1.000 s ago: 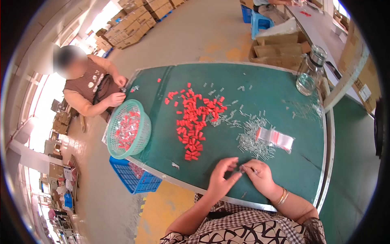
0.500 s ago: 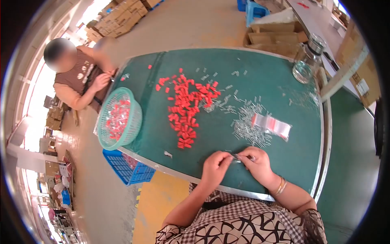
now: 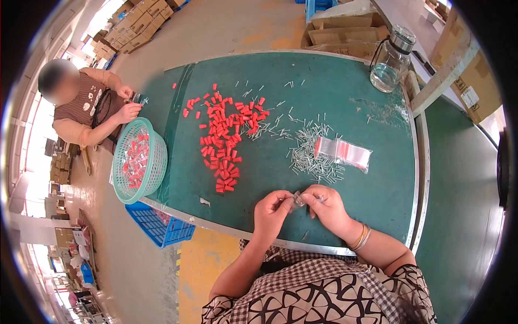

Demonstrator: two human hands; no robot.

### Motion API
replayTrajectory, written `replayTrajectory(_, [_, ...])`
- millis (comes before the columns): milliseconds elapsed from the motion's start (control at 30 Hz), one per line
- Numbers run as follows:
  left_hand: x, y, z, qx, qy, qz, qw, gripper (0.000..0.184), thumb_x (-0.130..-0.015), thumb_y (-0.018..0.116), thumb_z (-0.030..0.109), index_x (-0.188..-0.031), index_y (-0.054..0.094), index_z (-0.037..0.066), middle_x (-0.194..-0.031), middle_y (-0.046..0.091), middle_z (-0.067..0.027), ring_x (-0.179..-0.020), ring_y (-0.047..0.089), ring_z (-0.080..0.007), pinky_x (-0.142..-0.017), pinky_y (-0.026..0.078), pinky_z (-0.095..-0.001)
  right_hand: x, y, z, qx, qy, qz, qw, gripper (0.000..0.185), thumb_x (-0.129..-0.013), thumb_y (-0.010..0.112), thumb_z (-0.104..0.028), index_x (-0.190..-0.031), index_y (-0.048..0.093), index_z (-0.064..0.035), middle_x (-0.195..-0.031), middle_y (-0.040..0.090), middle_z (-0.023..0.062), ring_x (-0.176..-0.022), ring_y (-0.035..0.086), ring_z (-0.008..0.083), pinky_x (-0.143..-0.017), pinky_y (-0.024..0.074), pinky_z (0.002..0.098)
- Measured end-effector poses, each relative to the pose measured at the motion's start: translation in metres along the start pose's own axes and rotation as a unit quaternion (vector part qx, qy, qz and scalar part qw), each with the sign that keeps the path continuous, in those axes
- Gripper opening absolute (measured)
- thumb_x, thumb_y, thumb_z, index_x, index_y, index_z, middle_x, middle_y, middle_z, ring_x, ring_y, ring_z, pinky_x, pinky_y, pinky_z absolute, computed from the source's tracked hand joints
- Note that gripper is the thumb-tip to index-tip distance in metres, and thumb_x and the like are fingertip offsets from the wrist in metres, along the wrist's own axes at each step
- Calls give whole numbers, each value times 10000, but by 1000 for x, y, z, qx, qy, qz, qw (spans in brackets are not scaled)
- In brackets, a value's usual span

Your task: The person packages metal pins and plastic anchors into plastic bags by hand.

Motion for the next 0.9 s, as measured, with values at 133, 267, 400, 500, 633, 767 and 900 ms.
replayTrajectory(133, [3, -3, 5, -65, -30, 16, 997, 94, -922, 620, 33, -999, 648, -13, -856, 656, -18, -738, 591, -73, -679, 492, -220, 1, -6, -2, -17, 1, -18, 1000, 141, -931, 644, -136, -900, 698, -9, -790, 623, 46, -537, 552, 86, -478, 431, 234])
replayTrajectory(267, [2, -7, 5, -90, -16, 29, 995, 111, -915, 637, 71, -996, 664, -1, -836, 645, 9, -729, 566, -40, -659, 475, -200, -1, -4, -6, 3, -17, -21, 1000, 62, -887, 671, -49, -906, 711, -5, -826, 637, 59, -545, 566, 89, -460, 426, 231])
replayTrajectory(400, [-2, -11, -4, -50, -29, -4, 998, 180, -884, 670, 45, -1059, 648, 10, -920, 661, -15, -808, 625, -101, -715, 506, -232, -1, -2, -1, 16, -49, -26, 998, 28, -836, 708, 7, -862, 702, 13, -832, 643, 62, -540, 571, 92, -456, 430, 226])
replayTrajectory(500, [5, -4, 29, -276, 282, 106, 913, 239, -859, 684, 47, -1093, 640, 18, -954, 668, -60, -900, 633, -170, -756, 512, -279, 2, 0, 2, 5, -51, -7, 999, 36, -827, 715, 13, -847, 687, 21, -816, 643, 64, -536, 565, 89, -457, 438, 224])
replayTrajectory(633, [8, -3, 30, -262, 232, 11, 937, 245, -857, 702, 95, -1081, 646, 12, -950, 666, -75, -925, 632, -190, -770, 504, -303, 2, 0, 1, -4, -32, -36, 999, 28, -840, 706, 10, -845, 680, 16, -796, 672, 56, -570, 583, 71, -471, 457, 211])
replayTrajectory(767, [5, -7, 14, -176, 105, -26, 978, 134, -887, 676, 84, -992, 665, 0, -908, 668, -70, -848, 635, -155, -756, 498, -285, 1, 2, 0, -45, 16, -44, 998, 22, -858, 696, -3, -848, 682, 10, -778, 698, 51, -581, 593, 60, -486, 469, 198])
replayTrajectory(900, [6, -8, 14, -161, 94, -9, 982, 102, -897, 666, 82, -954, 666, -3, -881, 667, -63, -815, 629, -135, -742, 495, -276, -1, -1, 3, -27, 24, -58, 998, 27, -860, 697, -13, -854, 685, 10, -778, 706, 60, -560, 588, 63, -487, 469, 200])
Point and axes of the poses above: each hand's wrist, its own x-axis away from the middle knuckle, its own y-axis out of the palm, z = x × y, the point moved 2 cm from there along -x, towards the middle knuckle
